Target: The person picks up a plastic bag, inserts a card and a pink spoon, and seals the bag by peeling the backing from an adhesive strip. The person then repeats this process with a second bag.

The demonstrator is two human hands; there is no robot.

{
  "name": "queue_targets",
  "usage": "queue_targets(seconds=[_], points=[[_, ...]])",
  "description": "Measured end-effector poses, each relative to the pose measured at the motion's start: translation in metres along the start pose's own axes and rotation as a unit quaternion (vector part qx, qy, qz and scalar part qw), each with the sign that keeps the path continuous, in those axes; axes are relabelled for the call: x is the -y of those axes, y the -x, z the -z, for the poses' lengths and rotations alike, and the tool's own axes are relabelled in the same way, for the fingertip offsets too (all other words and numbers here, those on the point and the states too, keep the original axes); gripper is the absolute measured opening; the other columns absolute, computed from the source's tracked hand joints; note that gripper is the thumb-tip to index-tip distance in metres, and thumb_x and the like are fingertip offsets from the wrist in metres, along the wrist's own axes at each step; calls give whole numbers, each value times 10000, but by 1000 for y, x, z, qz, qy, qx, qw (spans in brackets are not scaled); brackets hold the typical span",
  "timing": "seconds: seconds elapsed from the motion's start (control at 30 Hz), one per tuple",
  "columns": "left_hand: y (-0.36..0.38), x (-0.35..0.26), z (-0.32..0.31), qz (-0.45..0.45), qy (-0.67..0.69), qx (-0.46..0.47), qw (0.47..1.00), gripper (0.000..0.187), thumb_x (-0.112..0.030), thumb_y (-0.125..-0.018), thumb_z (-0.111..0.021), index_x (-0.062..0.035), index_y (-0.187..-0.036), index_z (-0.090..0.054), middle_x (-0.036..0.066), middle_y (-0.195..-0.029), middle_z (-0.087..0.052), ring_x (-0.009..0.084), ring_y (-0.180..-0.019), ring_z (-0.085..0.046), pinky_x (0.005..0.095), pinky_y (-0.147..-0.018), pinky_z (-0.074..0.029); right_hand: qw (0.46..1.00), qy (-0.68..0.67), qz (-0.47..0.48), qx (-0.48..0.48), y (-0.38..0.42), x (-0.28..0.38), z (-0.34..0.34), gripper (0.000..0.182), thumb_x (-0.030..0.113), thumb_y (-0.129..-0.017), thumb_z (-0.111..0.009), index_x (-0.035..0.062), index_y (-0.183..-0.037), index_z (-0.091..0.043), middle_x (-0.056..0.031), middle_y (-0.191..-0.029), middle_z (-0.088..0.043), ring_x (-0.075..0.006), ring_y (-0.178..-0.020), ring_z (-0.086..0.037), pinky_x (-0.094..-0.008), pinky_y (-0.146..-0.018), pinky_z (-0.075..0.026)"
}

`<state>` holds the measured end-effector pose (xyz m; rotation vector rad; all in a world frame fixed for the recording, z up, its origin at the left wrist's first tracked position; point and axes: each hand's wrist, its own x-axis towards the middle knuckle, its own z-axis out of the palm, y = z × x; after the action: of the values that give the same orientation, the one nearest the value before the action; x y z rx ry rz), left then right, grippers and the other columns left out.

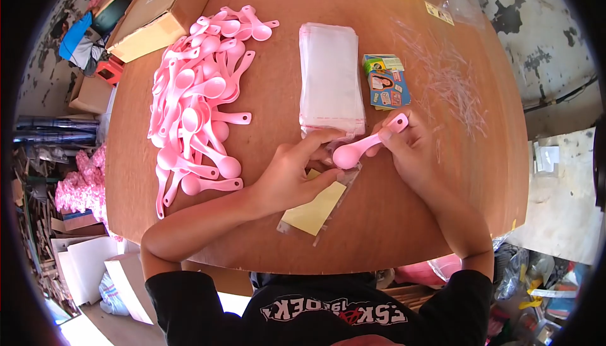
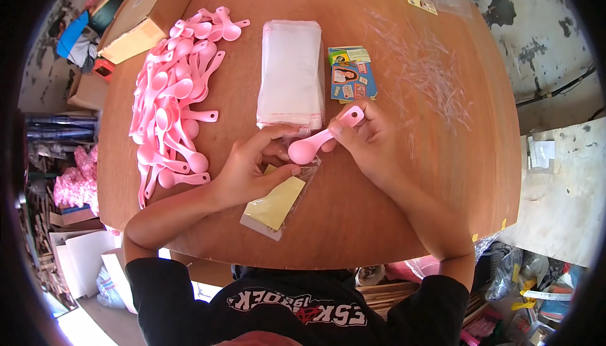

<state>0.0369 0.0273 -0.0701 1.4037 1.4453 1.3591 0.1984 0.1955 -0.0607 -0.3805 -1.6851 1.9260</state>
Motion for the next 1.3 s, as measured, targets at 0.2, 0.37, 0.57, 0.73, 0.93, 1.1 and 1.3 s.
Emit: queue_targets(seconds=[0.2, 0.37, 0.57, 0.73, 0.93, 1.1, 1.3], points=[[-1, -6, 5, 23, -33, 20, 999, 542, 28, -842, -678, -18, -1334, -454, 120, -939, -716, 151, -879, -695, 291, -731, -559, 998, -36, 27, -33, -1, -11, 5, 96, 82, -943, -612, 33, -960, -531, -80, -851, -637, -162, -694, -671, -286, -619, -542], [0, -7, 3, 41, 7, 16, 999, 578, 20, -833, -679, -35, -1351, -429, 146, -983, -712, 214, -914, -712, 337, -765, -579, 997, -48, 36, -56, -2, -10, 4, 94, 98, -950, -605, 34, -959, -537, -78, -825, -640, -156, -659, -659, -264, -592, -525], [0, -5, 3, -1, -16, 27, 1000, 672, 32, -866, -665, -45, -1430, -308, 98, -944, -720, 102, -855, -672, 205, -612, -494, 997, -10, 38, -60, -3, -10, 5, 112, 105, -936, -633, 36, -954, -546, -61, -805, -631, -132, -608, -624, -252, -550, -500], [0, -1, 1, -21, 2, 8, 1000, 640, 24, -860, -676, -40, -1410, -355, 136, -994, -721, 137, -925, -676, 266, -734, -545, 999, 1, 25, -35, 0, -6, 5, 118, 114, -926, -650, 43, -949, -559, -50, -813, -628, -113, -596, -610, -237, -529, -485], [0, 4, 2, -14, -12, 12, 1000, 636, -34, -832, -709, -47, -1380, -385, 183, -984, -716, 265, -963, -704, 350, -765, -574, 1000, 6, 2, -12, 3, 0, 1, 123, 97, -917, -659, 42, -960, -558, -47, -830, -628, -91, -599, -593, -225, -524, -480], [0, 0, 2, -10, -18, 20, 1000, 636, -52, -828, -723, -44, -1371, -394, 165, -933, -722, 235, -892, -720, 316, -717, -554, 999, 35, -14, -5, 8, 2, -5, 139, 53, -901, -667, 37, -974, -550, -43, -851, -624, -65, -622, -584, -209, -528, -476], [1, 0, 4, -13, -21, 20, 999, 650, -76, -826, -732, -45, -1381, -395, 107, -837, -726, 167, -779, -717, 260, -609, -506, 998, 62, 12, 23, 14, -2, -11, 168, 41, -897, -672, 29, -1011, -551, -20, -871, -591, -43, -639, -567, -184, -517, -453]])
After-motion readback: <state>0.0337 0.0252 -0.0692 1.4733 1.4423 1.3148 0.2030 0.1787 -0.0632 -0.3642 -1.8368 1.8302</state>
